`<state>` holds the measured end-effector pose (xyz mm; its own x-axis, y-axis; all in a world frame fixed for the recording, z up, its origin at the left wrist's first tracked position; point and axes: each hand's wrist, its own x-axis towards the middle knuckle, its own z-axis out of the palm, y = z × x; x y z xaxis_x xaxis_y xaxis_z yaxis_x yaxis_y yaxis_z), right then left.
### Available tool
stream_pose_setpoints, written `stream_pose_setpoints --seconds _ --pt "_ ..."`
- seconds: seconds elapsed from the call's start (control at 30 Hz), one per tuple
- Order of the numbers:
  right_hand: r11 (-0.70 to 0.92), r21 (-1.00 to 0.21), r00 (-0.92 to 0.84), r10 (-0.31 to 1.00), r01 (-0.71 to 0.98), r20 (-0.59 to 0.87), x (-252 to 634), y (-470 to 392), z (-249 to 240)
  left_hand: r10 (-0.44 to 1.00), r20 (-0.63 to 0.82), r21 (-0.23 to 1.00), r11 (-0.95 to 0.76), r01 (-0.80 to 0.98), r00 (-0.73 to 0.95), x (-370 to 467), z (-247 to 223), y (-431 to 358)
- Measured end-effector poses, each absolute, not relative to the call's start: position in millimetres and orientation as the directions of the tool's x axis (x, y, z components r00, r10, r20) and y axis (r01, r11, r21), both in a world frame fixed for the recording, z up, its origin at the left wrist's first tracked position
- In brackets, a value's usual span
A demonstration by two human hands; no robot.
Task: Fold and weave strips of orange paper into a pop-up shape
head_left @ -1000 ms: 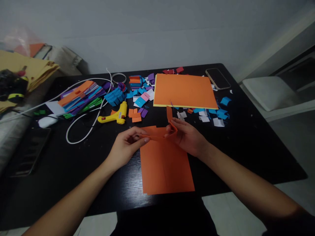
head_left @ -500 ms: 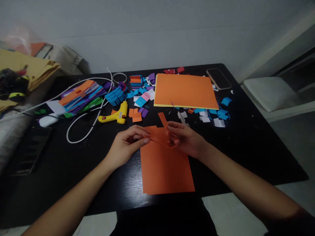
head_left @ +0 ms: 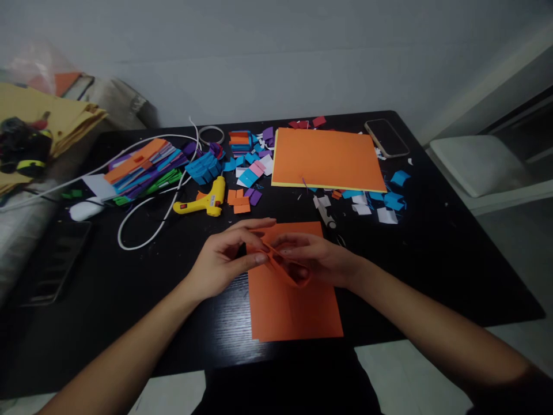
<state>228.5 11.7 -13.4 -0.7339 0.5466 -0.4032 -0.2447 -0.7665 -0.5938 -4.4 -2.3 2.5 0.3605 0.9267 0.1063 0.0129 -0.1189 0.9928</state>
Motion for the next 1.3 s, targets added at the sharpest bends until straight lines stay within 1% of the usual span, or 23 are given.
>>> stream_pose_setpoints --seconds 0.13,0.2,0.23,0.27,0.33,0.4,0.47,0.53,0.57,0.63,0.73,0.87,1.0,1.07,1.2,1.3 --pt "-0.761 -0.597 -0.698 0.572 -0.256 -0.43 226 11 -15 0.962 0.056 0.998 -0.055 -0.011 0.267 0 2 -5" --pt "-0.702 -0.655 -0.637 0.646 -0.281 -0.42 224 10 -15 0.983 0.025 0.999 -0.019 -0.036 0.181 2 2 -5" --pt "-0.641 -0.713 -0.591 0.703 -0.285 -0.396 224 10 -14 0.989 0.01 0.998 -0.001 -0.06 0.144 3 1 -4" --pt "-0.553 -0.786 -0.533 0.769 -0.278 -0.353 224 9 -14 0.993 -0.007 0.996 0.018 -0.087 0.116 3 1 -4" --pt "-0.311 -0.928 -0.42 0.884 -0.204 -0.204 225 8 -12 0.996 -0.033 0.991 0.043 -0.123 0.083 3 1 -2" --pt "-0.066 -0.995 -0.363 0.931 -0.081 -0.032 226 5 -10 0.997 -0.043 0.992 0.05 -0.119 0.064 2 1 -1" --pt "0.136 -0.99 -0.374 0.921 0.04 0.111 228 4 -9 0.999 -0.032 0.994 0.035 -0.105 0.035 1 1 0" --pt "0.31 -0.939 -0.411 0.883 0.145 0.228 228 3 -10 1.0 -0.017 0.995 0.017 -0.095 0.005 1 1 0" --pt "0.378 -0.906 -0.426 0.864 0.192 0.27 229 3 -11 1.0 -0.009 0.996 0.009 -0.092 -0.009 0 1 0" --pt "0.451 -0.851 -0.436 0.845 0.269 0.31 228 3 -15 0.999 0.002 0.997 -0.005 -0.08 -0.042 0 1 1" --pt "0.463 -0.827 -0.441 0.845 0.319 0.303 228 2 -19 0.996 0.01 0.999 -0.013 -0.033 -0.094 -1 2 1" --pt "0.456 -0.839 -0.472 0.834 0.297 0.286 227 0 -19 0.99 0.013 1.0 -0.008 0.03 -0.143 -2 2 2" --pt "0.436 -0.86 -0.498 0.825 0.264 0.266 226 -1 -15 0.99 0.001 0.998 0.008 0.057 -0.143 -3 2 3" --pt "0.405 -0.883 -0.506 0.828 0.238 0.243 226 -2 -14 0.989 0.001 0.998 0.008 0.063 -0.147 -4 2 4" --pt "0.285 -0.935 -0.489 0.859 0.209 0.152 225 -3 -14 0.988 0.017 0.999 -0.008 0.054 -0.155 -4 1 5" --pt "0.272 -0.936 -0.504 0.854 0.224 0.127 224 -2 -14 0.989 0.011 0.998 -0.002 0.065 -0.147 -4 1 4"
